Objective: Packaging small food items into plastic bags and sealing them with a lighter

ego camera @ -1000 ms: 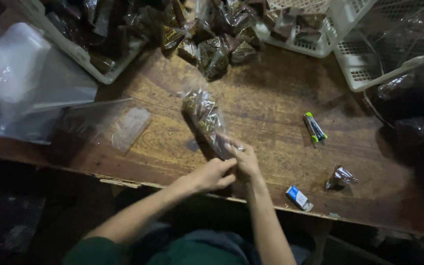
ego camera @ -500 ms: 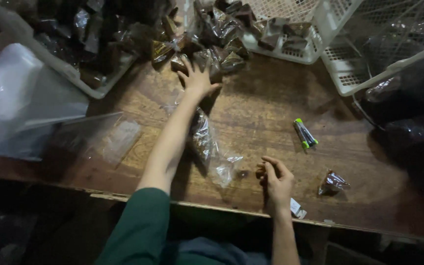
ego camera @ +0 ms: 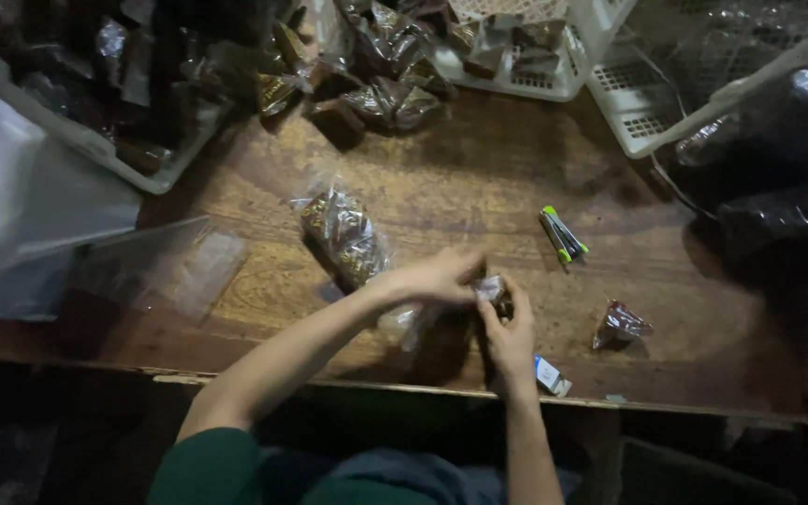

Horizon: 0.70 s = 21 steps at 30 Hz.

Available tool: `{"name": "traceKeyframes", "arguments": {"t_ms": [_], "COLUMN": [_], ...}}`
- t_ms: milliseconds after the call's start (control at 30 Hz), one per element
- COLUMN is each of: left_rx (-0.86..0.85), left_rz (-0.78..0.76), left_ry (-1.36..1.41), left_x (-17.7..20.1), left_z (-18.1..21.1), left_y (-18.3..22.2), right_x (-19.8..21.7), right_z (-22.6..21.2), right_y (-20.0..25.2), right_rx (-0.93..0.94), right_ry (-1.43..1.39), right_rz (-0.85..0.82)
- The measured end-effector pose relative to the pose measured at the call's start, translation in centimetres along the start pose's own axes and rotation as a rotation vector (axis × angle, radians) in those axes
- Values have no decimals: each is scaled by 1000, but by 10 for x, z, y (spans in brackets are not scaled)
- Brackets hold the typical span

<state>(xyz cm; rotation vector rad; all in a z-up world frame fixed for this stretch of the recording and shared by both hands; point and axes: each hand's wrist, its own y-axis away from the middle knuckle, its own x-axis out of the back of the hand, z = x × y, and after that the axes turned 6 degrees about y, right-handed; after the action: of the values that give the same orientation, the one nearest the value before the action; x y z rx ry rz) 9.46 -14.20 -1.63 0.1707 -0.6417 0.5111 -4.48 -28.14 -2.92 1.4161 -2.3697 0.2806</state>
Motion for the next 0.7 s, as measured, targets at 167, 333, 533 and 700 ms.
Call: {"name": "traceKeyframes", "arguments": {"t_ms": [167,333,533,700], "left_rx": [292,99,5,-23], "left_rz": [121,335,491,587], "left_ry": [84,363,472,620], "left_x": [-20,-27,-46,-39], "left_z": [-42,-2,58,47], "left_y": [-7,5,40,65], "right_x": [-4,7,-6,-3], "right_z": [29,-23,-47,-27], "right_y": [-7,12,16,7], "right_rx": [-40,169,225,-213], "right_ry": [-77,-164,-129,-560], "right_rz": [7,166,380,362]}}
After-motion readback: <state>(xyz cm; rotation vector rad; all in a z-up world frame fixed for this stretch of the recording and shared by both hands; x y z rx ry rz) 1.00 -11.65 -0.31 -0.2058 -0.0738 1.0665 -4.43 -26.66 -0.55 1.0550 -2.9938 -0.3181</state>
